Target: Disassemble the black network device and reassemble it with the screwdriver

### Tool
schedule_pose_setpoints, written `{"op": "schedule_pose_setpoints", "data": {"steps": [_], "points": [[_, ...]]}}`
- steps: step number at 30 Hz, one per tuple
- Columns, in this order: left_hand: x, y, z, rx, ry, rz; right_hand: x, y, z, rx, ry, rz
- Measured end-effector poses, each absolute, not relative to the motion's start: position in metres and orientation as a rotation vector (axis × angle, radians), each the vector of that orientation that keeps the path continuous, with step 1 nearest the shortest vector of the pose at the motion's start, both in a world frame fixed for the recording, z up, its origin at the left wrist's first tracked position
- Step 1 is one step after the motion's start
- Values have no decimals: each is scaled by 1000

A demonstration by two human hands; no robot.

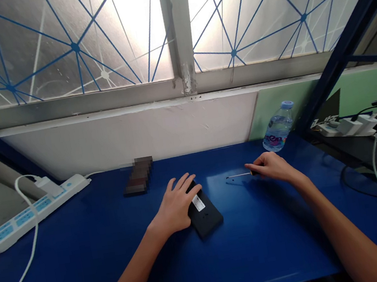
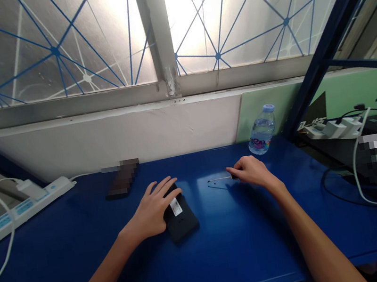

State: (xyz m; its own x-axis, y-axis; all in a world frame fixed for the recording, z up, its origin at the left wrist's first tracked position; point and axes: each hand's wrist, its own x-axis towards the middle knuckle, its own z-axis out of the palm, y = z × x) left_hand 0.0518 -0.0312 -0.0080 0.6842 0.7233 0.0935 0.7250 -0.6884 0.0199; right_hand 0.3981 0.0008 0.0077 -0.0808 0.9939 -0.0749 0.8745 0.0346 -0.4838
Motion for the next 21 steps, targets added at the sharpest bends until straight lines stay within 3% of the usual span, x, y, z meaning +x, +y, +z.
{"op": "schedule_pose_setpoints", "data": {"steps": [7,21], "points": [[42,-26,0,-2687,-1442,-212,399,1,6,-1876,-2045,579],[25,-30,26,-2783,-1741,103,398,1,6,-1833,-2040,552]]}}
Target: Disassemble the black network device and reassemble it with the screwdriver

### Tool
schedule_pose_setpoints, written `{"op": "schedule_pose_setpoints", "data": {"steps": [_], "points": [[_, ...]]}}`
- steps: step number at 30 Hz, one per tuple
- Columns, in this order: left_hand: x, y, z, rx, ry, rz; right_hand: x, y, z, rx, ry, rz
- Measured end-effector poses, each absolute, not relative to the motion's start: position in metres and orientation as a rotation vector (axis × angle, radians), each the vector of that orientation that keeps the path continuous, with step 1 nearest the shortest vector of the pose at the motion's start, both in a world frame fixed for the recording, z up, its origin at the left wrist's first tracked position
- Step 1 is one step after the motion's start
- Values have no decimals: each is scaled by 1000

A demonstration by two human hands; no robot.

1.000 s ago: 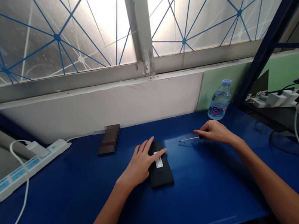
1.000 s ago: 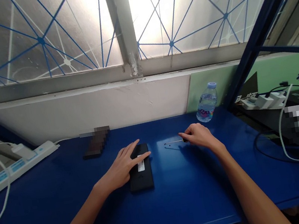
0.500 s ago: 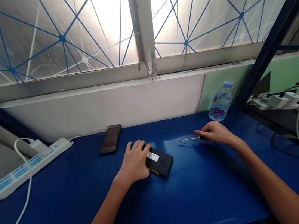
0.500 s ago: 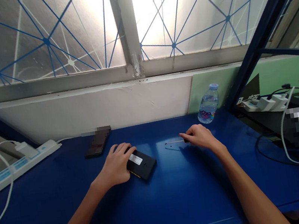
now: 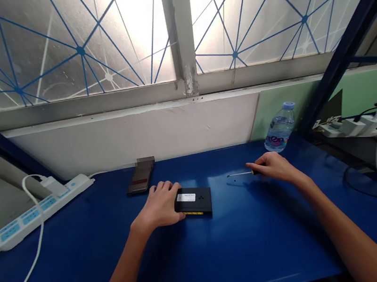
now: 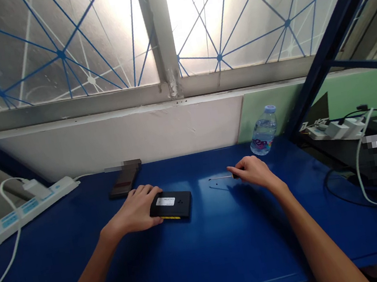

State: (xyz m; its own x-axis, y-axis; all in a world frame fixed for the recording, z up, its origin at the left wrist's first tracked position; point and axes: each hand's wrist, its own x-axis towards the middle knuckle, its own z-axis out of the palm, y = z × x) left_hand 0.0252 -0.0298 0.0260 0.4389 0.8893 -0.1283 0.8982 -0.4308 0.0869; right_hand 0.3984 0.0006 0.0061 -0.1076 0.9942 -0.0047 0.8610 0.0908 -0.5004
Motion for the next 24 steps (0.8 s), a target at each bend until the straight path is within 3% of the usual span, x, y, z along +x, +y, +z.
{"op": "schedule_pose_setpoints", "data": {"steps": [7,15,24], "points": [[29,-30,17,2562,1465,131,394,-1,6,-1700,-2005,636],[60,-27,-20,2614,1248,738,376,-7,5,-1486,-1959,779],[65,-24,-33,2626,1193,849,358,-9,-5,-1427,-2031,789]]}}
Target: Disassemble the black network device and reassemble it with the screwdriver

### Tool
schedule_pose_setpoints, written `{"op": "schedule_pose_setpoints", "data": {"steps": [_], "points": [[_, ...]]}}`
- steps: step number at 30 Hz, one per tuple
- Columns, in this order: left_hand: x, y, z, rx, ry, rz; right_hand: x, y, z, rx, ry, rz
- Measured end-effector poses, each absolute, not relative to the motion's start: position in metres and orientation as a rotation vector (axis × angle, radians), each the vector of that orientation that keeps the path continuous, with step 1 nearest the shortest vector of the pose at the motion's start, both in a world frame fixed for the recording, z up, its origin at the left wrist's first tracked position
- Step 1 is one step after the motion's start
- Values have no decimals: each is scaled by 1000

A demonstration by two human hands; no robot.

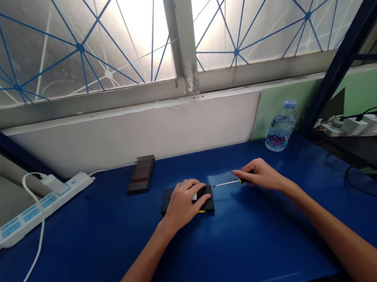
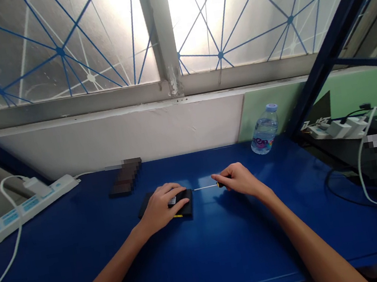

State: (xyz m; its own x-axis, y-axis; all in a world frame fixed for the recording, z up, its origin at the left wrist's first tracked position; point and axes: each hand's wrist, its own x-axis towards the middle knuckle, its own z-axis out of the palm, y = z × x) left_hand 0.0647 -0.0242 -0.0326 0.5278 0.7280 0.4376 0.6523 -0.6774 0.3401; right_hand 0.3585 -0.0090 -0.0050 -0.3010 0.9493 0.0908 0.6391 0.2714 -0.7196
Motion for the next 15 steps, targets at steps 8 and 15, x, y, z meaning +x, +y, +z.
{"op": "schedule_pose_setpoints", "data": {"steps": [8,15], "points": [[72,-30,-29,2527,1141,1013,350,-12,-7,-1438,-2044,782],[75,-30,-29,2507,1120,1072,346,-14,-7,-1420,-2061,797]]}}
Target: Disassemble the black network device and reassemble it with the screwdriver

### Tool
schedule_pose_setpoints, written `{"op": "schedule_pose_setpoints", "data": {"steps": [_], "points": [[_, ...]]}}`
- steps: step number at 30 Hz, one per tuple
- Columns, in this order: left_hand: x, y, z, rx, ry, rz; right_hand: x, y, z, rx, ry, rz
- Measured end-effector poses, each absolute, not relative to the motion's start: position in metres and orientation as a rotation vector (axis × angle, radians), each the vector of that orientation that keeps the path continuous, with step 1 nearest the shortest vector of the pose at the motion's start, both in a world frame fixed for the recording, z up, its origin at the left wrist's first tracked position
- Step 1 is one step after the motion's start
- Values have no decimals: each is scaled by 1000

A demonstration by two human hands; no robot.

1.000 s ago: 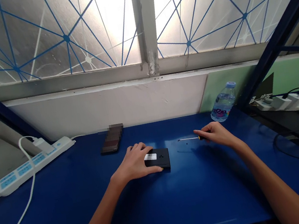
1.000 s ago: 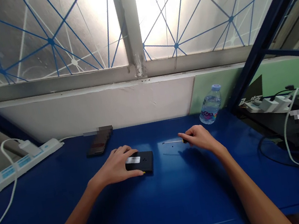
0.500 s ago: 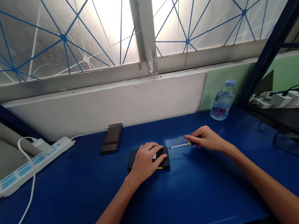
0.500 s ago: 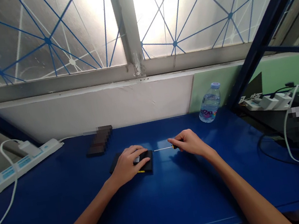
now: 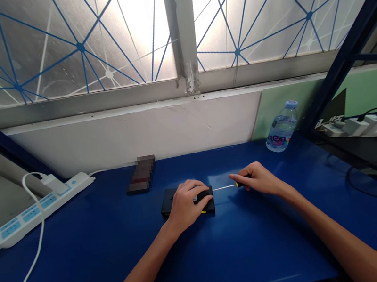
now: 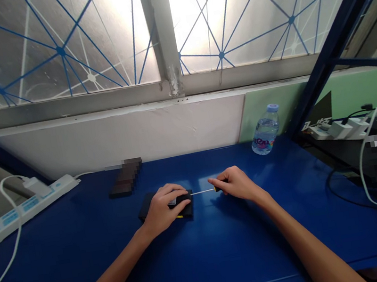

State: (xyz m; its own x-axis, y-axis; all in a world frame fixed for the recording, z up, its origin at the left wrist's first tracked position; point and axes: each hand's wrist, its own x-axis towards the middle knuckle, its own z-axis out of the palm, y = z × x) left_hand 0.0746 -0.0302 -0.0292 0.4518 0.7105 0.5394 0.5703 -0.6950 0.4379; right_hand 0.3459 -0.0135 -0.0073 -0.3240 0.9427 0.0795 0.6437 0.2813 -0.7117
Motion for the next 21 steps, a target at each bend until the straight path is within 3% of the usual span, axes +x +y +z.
{"op": "schedule_pose_setpoints", "data": {"steps": [21], "points": [[77,-32,-27,2559,1073,1067,340,-17,-5,-1396,-2105,781]]}}
